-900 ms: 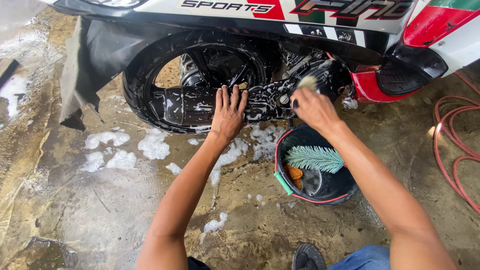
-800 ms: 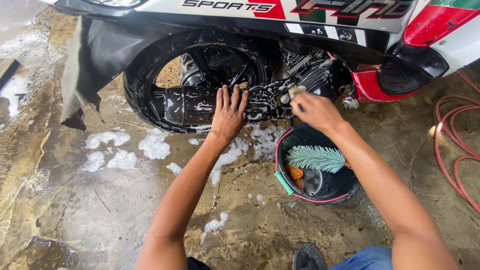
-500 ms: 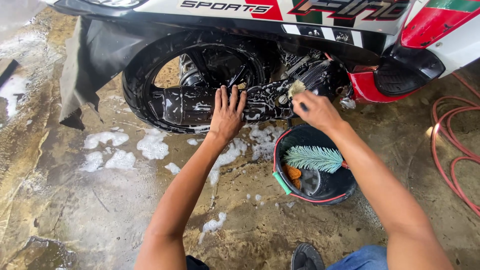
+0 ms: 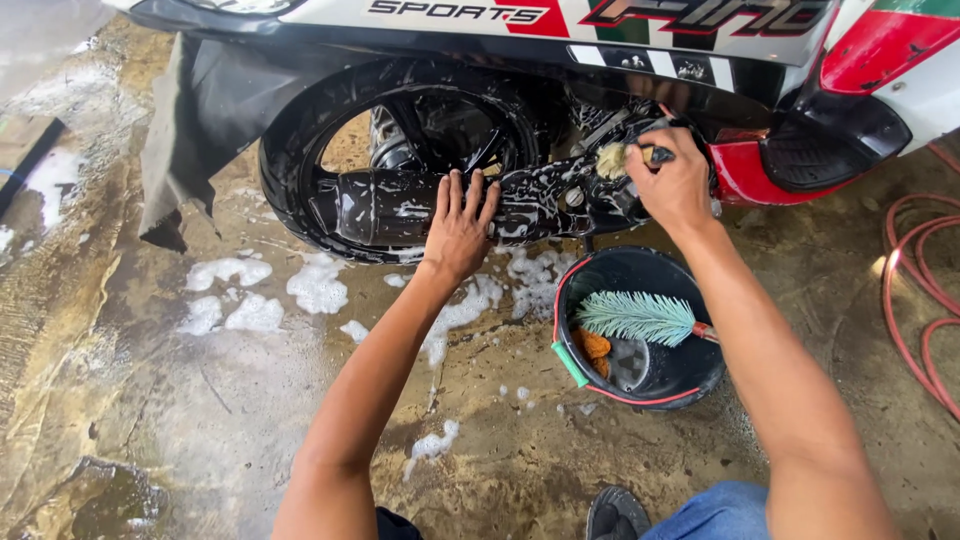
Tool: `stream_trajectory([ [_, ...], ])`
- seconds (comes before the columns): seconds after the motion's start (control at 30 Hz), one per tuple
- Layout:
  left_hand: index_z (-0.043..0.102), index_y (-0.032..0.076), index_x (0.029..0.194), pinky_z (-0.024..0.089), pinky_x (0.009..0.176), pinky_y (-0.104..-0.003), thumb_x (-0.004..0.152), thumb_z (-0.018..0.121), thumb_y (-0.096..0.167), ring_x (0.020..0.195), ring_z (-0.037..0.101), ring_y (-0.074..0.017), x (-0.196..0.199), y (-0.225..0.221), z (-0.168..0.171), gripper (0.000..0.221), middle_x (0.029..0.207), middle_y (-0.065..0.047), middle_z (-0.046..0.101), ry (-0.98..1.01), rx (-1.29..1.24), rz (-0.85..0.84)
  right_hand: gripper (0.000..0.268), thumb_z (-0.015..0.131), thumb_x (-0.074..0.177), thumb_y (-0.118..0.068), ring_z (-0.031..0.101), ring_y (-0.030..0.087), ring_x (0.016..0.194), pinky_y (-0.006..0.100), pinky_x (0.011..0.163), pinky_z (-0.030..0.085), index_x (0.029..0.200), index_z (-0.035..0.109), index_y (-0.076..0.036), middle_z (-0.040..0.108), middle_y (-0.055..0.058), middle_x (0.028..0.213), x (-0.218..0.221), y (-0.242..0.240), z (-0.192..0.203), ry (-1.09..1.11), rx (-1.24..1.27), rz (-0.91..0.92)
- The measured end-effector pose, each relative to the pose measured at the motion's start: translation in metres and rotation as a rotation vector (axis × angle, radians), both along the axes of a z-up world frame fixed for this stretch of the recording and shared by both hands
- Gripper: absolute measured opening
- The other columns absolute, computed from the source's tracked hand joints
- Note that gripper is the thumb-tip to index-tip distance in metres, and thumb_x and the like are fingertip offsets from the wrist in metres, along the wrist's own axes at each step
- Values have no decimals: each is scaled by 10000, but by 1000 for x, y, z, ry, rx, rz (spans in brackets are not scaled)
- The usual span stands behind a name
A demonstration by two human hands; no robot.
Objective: The person scrubs the rear wheel and chain of a red and white motorcycle using a sponge and soapy water. They then clean the floorboard and front wheel area using a brush and sponge, dipping the tools into a bucket of water as needed.
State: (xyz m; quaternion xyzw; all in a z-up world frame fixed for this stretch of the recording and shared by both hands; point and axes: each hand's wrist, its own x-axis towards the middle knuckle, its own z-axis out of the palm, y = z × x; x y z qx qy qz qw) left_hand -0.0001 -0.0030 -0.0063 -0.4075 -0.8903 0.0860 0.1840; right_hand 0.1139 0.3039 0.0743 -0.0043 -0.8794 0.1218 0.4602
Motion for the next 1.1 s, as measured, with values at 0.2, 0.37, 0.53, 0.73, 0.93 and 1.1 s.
stream_trajectory([
  [0.2,286,125,1612,112,1253,-589,865,731,484,1476,272,-498,-2,-3,1,940,1632,-212,306,-37,27,-19,130,746,886,-139,735,379,829,455,665,594,1015,735,-158,747,174,859,-30,-33,-44,-205,-252,88],
  [0.37,289,122,1613,99,1264,-574,847,755,507,1493,302,-424,-5,-11,9,975,1643,-160,324,-27,29,9,195,748,870,-106,737,356,813,429,654,605,1063,731,-117,739,200,882,-33,-78,-12,-219,-444,233],
  [0.53,291,112,1614,18,1247,-672,820,772,542,1492,308,-424,8,-21,27,1024,1641,-151,342,-47,19,69,161,763,837,-178,738,374,815,485,614,589,980,759,-102,737,205,807,-50,-63,-31,-210,-414,95],
  [0.73,237,133,1636,52,1215,-733,758,765,654,1492,317,-436,-3,-38,29,1150,1602,-172,401,-46,18,123,147,752,804,-65,737,429,779,495,638,578,942,762,-114,722,236,758,-46,-107,-31,-109,-417,168],
  [0.93,299,40,1595,70,1226,-685,751,783,645,1483,322,-423,-5,-43,29,1145,1575,-192,429,-36,56,104,195,664,959,-29,750,399,890,500,837,615,1135,743,-60,752,268,977,-30,-154,11,-524,-509,571],
  [1.1,327,105,1595,132,1261,-572,757,791,616,1485,352,-354,-8,-61,37,1085,1577,-152,441,-28,58,55,177,705,910,-304,732,362,843,520,680,554,989,802,-178,746,145,807,-50,-66,-48,-559,-410,-15],
])
